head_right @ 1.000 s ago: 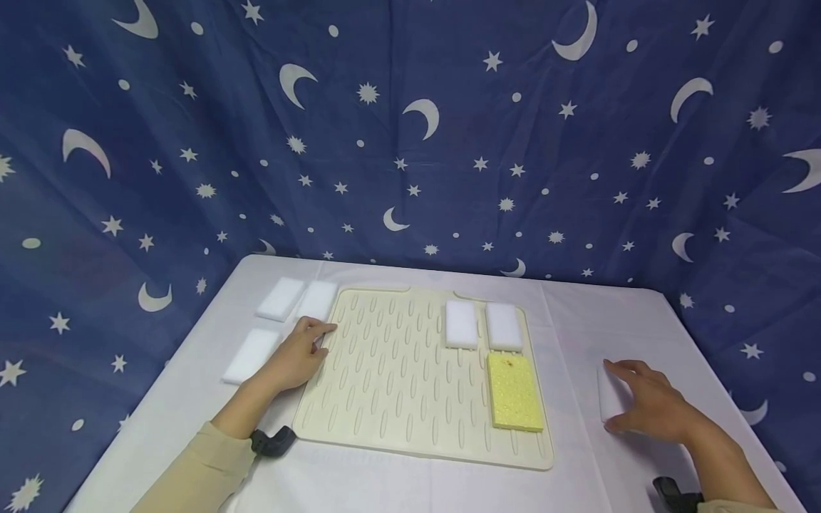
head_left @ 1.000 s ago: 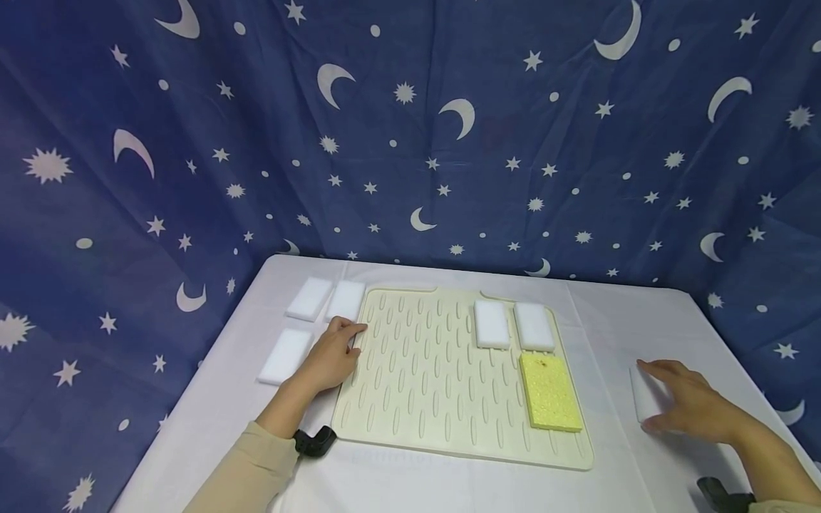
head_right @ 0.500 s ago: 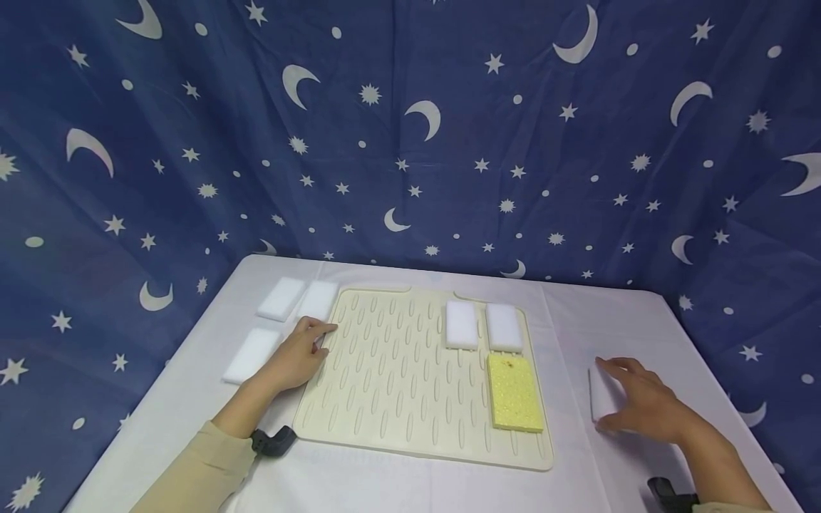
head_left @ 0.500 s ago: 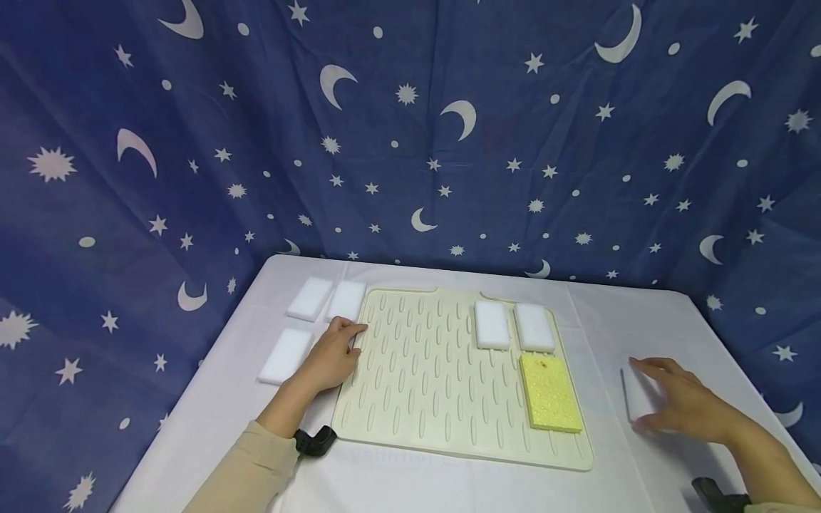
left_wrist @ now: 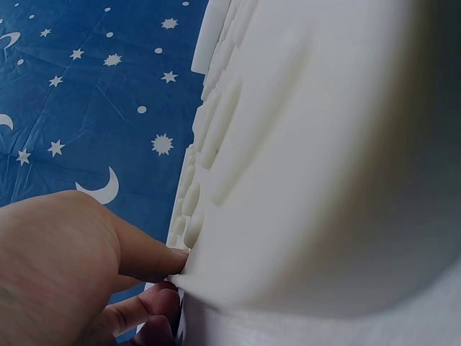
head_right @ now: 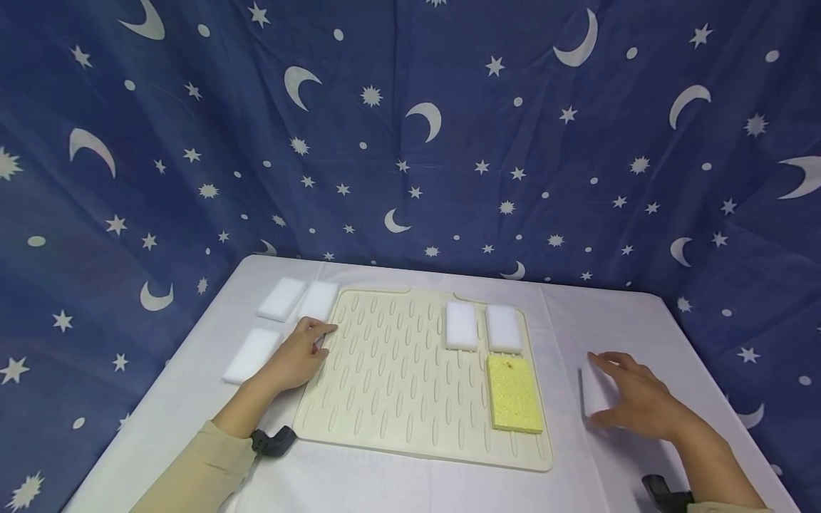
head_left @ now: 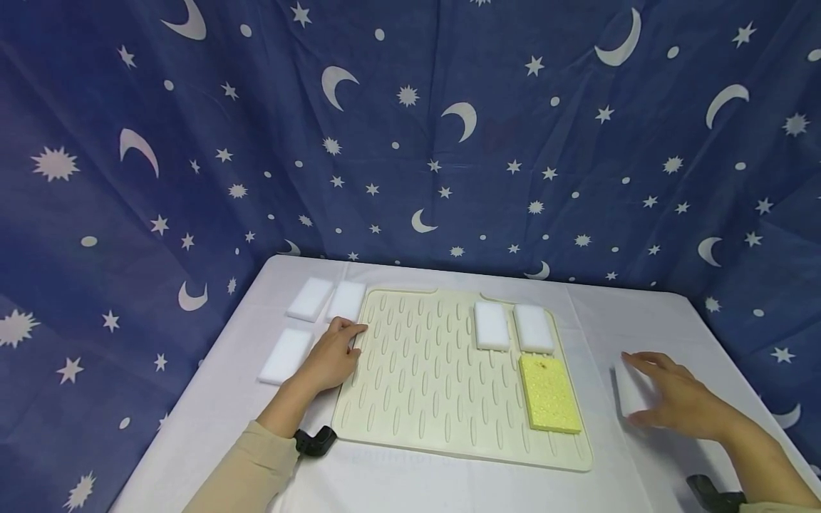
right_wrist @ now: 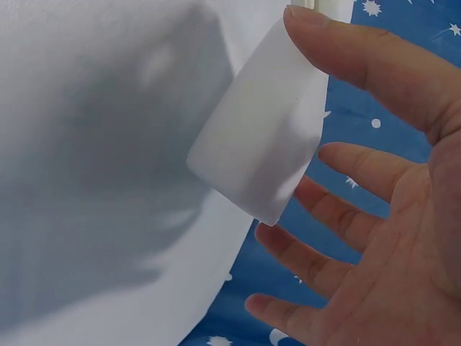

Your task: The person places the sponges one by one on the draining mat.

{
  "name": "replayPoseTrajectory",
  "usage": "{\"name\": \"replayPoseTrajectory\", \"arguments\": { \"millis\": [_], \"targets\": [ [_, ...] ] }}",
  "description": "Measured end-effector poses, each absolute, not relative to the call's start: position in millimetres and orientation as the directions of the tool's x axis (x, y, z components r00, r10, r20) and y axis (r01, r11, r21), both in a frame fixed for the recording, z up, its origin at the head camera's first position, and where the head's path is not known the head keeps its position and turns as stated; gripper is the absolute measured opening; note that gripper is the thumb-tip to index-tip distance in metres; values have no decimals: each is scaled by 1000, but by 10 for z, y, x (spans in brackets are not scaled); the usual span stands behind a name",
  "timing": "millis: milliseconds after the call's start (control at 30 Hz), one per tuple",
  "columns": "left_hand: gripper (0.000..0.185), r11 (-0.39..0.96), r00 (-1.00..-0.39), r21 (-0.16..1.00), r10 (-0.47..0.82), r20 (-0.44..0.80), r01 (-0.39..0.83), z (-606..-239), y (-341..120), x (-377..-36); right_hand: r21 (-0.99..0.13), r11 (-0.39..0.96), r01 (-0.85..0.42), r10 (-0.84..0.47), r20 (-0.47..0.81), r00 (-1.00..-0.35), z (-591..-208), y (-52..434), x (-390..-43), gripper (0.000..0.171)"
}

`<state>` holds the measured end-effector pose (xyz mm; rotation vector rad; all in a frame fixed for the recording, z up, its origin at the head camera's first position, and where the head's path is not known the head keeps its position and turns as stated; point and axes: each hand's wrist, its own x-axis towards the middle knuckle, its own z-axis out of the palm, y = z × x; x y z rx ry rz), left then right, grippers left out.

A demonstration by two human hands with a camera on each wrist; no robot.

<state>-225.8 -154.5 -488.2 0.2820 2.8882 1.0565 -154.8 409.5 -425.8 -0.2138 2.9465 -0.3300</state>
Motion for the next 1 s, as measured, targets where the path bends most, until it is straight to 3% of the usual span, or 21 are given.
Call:
{"name": "replayPoseTrajectory", "arguments": {
  "millis": [1000],
  "targets": [
    [48,752,-981,641,192,14,156,-4893,-1542,-2261,-250,949,-191,-222,-99,-970,-4134,3811,-1553,113]
  ]
}}
